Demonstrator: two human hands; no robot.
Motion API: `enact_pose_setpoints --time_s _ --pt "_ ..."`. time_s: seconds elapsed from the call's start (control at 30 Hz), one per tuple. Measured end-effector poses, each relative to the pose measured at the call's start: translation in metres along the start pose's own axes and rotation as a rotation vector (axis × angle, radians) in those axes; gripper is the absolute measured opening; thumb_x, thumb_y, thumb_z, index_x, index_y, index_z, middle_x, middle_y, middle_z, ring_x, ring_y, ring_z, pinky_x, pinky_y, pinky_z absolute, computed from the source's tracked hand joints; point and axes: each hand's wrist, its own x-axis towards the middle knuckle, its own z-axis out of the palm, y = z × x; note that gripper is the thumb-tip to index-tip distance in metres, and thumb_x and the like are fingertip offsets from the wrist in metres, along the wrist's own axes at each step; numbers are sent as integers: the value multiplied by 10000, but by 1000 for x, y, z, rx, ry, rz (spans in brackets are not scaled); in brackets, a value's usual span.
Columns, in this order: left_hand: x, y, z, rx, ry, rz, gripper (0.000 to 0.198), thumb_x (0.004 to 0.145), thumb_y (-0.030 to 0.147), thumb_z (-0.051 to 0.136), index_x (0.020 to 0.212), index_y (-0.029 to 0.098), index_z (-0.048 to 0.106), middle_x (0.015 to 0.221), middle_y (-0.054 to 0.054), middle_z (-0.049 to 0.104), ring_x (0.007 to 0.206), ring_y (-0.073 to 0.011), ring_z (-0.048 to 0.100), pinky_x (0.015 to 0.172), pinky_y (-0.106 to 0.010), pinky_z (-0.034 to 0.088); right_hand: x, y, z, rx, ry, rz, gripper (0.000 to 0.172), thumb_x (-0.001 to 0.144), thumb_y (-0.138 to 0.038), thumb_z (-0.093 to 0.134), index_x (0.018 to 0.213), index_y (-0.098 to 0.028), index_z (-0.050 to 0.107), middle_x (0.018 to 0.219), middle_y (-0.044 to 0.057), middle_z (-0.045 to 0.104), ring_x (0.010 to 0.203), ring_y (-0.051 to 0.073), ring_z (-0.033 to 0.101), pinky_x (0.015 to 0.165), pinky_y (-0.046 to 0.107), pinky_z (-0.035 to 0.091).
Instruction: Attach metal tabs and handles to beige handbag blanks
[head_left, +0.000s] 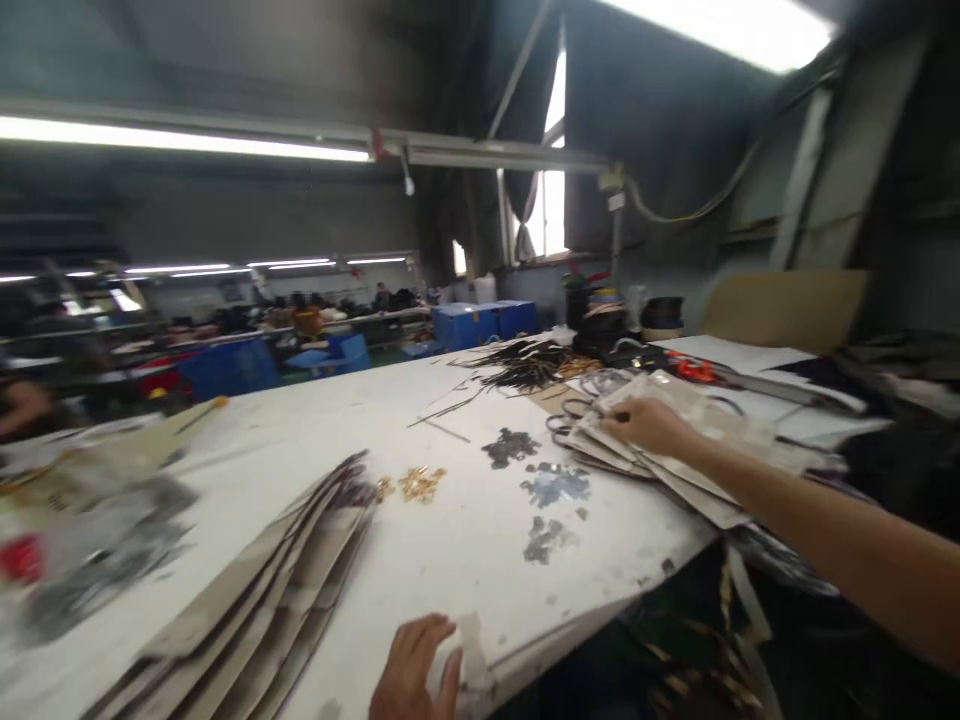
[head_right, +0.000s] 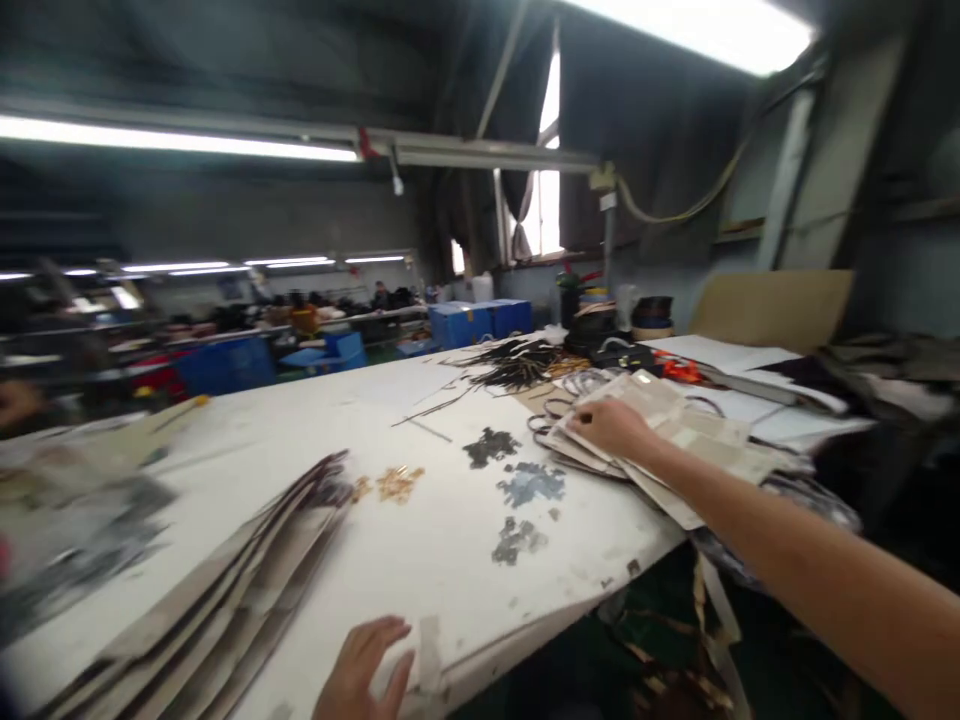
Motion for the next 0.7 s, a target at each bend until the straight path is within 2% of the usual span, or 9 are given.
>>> enact_pose_setpoints --time_s 0.07,0.13,0.17,0.23,0.33,0.43,0.57,0.7 --pt "5 -5 -25 92 23 -104 206 939 369 626 1071 304 770 1124 -77 773 1090 -276 725 979 -424 618 -36 -54 73 211 -197 -139 350 939 -430 588 840 -179 810 759 54 766 706 196 660 645 292 403" --pt "14 -19 -52 186 31 -185 232 955 363 582 1071 270 761 1154 -91 756 1140 -281 694 1042 -451 573 -80 -104 132 364 -364 -201 304 905 -372 597 777 -181 796 736 40 757 714 192 664 648 286 404" --pt "21 -30 -66 235 23 -222 252 957 363 565 1078 252 755 1170 -99 751 1166 -285 677 1078 -460 544 -100 -125 154 425 -417 -206 290 897 -350 592 771 -182 792 739 39 757 715 189 664 648 282 408" --pt "36 -59 -96 346 -19 -329 306 961 372 525 1116 220 740 1226 -108 739 1229 -285 645 1151 -447 477 -128 -155 186 448 -521 -211 245 851 -325 615 733 -182 776 725 49 752 711 197 664 654 288 408" --pt "61 -108 -135 496 -113 -522 408 995 391 416 1195 192 711 1294 -99 732 1282 -256 628 1171 -367 443 -138 -171 207 434 -615 -184 213 789 -346 666 677 -177 730 733 73 745 736 222 670 665 303 409" --pt "84 -154 -159 595 -178 -635 490 1019 403 339 1252 156 691 1333 -119 726 1297 -258 638 1150 -348 450 -126 -165 214 561 -739 -69 245 803 -406 661 700 -184 666 651 47 677 633 198 633 579 283 392" --pt "99 -201 -164 700 -293 -748 605 1015 463 366 1357 39 630 1409 -215 670 1360 -318 605 1158 -390 438 -115 -159 221 704 -874 121 272 835 -468 630 745 -217 576 495 -29 523 406 140 470 422 249 287" --pt "101 -226 -157 752 -426 -752 590 1025 447 369 1390 50 609 1427 -216 658 1373 -310 597 1144 -389 441 -114 -165 227 719 -903 183 316 833 -514 621 744 -219 551 480 -26 512 359 120 399 373 242 253"
